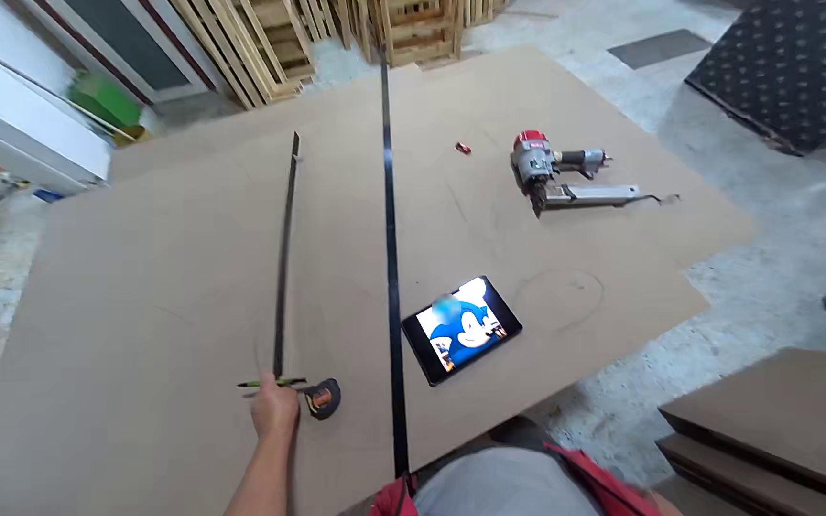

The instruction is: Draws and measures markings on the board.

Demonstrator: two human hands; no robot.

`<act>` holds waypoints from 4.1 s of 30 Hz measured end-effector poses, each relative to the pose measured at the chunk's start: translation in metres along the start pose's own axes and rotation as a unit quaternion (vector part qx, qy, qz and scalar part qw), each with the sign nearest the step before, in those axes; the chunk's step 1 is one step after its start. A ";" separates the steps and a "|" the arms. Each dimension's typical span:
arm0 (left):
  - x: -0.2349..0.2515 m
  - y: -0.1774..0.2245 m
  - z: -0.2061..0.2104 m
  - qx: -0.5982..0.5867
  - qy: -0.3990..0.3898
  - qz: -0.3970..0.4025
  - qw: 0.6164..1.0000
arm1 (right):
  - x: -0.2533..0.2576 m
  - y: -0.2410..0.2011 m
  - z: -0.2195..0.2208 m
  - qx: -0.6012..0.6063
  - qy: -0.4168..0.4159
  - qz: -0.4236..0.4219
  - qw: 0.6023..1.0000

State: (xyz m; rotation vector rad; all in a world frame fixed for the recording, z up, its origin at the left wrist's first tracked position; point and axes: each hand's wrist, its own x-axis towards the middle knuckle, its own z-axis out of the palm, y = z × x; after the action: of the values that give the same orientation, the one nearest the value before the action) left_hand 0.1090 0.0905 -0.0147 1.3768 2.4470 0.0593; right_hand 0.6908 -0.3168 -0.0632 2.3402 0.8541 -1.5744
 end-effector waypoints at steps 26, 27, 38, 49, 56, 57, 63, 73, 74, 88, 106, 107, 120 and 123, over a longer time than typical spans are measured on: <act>0.018 0.055 -0.002 -0.005 -0.003 0.051 0.999 | 0.014 0.009 0.014 0.077 0.034 0.044 0.995; 0.018 0.055 0.000 -0.008 -0.003 0.059 0.998 | 0.015 0.008 0.016 0.078 0.037 0.040 0.995; 0.018 0.045 0.004 0.007 -0.017 0.063 0.998 | 0.022 -0.009 0.032 0.073 0.036 0.025 0.996; 0.012 0.043 -0.005 0.026 -0.027 0.058 0.998 | 0.036 -0.004 0.017 0.053 0.021 0.013 0.998; -0.056 0.020 -0.013 0.019 -0.055 0.178 0.982 | 0.022 -0.069 -0.043 0.188 0.036 -0.086 0.978; -0.067 0.017 -0.002 0.041 -0.076 0.186 0.979 | 0.018 -0.086 -0.055 0.171 0.038 -0.112 0.978; -0.110 0.029 0.016 -0.006 -0.050 0.134 0.990 | -0.001 -0.193 -0.104 0.154 -0.012 -0.269 0.951; -0.254 0.119 -0.039 -0.319 -0.187 0.308 0.877 | -0.057 -0.294 -0.107 0.151 -0.308 -0.404 0.848; -0.259 0.119 -0.032 -0.307 -0.191 0.290 0.886 | -0.055 -0.292 -0.106 0.144 -0.307 -0.404 0.850; -0.250 0.100 -0.029 -0.360 -0.387 0.214 0.821 | -0.065 -0.336 -0.054 -0.059 -0.247 -0.470 0.845; -0.144 0.126 0.015 -0.165 -0.389 0.333 0.843 | -0.031 -0.294 0.035 0.040 0.205 -0.441 0.873; -0.143 0.124 0.020 -0.139 -0.353 0.352 0.856 | -0.026 -0.293 0.040 0.044 0.231 -0.402 0.885; -0.069 -0.024 0.098 -0.043 -0.075 0.460 0.883 | 0.028 -0.304 0.068 0.020 0.420 -0.354 0.835; -0.069 -0.023 0.104 -0.056 -0.056 0.464 0.882 | 0.029 -0.305 0.065 0.001 0.423 -0.356 0.833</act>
State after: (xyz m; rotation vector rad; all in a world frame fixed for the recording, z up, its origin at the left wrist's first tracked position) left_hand 0.1548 0.0078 -0.0991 2.2694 1.4533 0.3222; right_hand 0.4773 -0.0878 -0.0699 2.8961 2.0839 -0.5306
